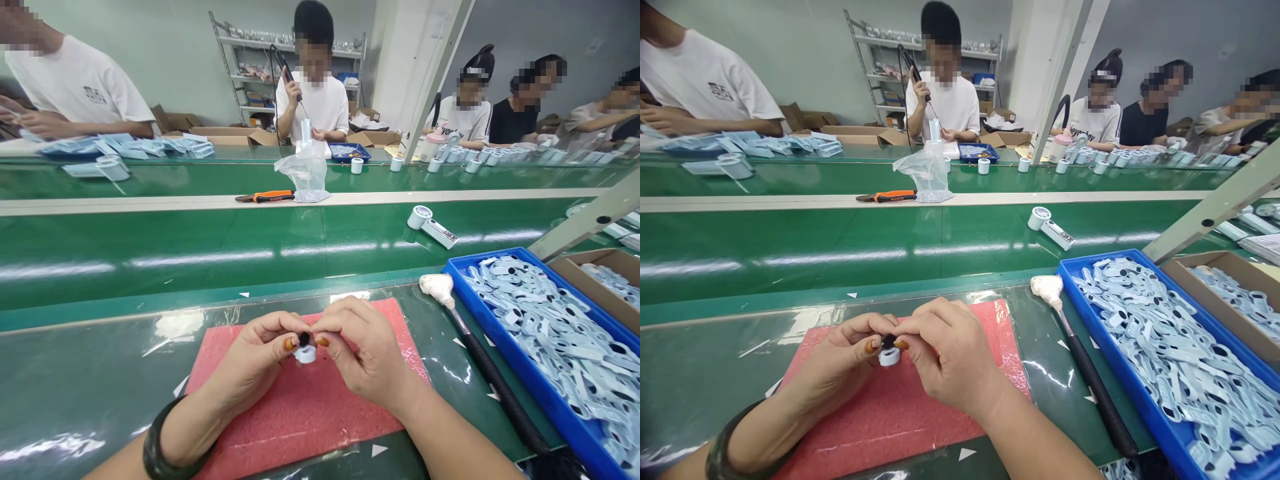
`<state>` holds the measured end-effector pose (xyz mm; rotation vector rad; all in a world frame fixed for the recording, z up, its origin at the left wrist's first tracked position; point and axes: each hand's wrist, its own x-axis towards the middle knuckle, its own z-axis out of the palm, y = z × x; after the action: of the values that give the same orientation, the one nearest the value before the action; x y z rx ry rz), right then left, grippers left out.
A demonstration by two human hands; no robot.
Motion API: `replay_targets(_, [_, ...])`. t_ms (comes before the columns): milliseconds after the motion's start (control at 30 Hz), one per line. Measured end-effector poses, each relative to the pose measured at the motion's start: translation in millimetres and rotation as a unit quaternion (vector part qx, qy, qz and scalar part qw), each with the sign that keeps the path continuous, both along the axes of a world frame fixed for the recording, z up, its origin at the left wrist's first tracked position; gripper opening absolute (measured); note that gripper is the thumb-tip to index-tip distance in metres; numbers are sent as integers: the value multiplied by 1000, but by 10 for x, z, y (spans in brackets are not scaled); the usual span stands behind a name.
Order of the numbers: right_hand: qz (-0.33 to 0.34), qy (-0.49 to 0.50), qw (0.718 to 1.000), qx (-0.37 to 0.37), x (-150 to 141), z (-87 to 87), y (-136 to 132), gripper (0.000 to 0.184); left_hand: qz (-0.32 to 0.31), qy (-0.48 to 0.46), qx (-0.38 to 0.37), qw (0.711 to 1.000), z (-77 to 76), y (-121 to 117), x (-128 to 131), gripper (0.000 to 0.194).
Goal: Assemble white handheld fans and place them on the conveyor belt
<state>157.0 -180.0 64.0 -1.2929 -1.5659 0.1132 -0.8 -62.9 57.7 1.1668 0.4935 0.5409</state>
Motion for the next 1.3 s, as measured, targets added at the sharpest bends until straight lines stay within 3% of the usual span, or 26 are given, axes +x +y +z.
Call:
replay_targets(133, [-6, -18, 1000, -17, -3, -7, -2, 20, -81, 0, -89, 993, -40, 3, -15, 37])
replay_targets(500, [-37, -74, 996, -31, -25, -49, 2, 15, -67, 32, -86, 993, -101, 4, -6, 36])
replay_targets(600, [-57, -53, 996, -40, -37, -26, -8, 12, -60, 32, -42, 997, -68, -10, -4, 33])
replay_targets(700, [-77, -19, 996, -48, -59, -14, -13, 11, -30, 45, 80, 995, -29, -33, -7, 24])
replay_targets(867, [-110, -75, 990, -53, -91, -77, 12, 12, 5, 75, 273, 959, -9, -69, -25, 18])
replay_targets(933, [-122, -91, 987, -58, -83, -105, 24, 12, 6, 90, 283, 955, -23, -70, -33, 19])
replay_targets(1067, [-162, -64, 982, -76, -40, -98, 22, 12, -4, 107, 194, 975, -49, -54, -45, 24])
replay_targets(1167, [-127, -12, 986, -109, -19, -52, 4, 12, -11, 115, 149, 982, -41, -44, -41, 28])
replay_targets(1300, [-69, -17, 991, -116, -23, -33, -6, 13, -3, 133, 210, 969, -8, -59, -23, 26])
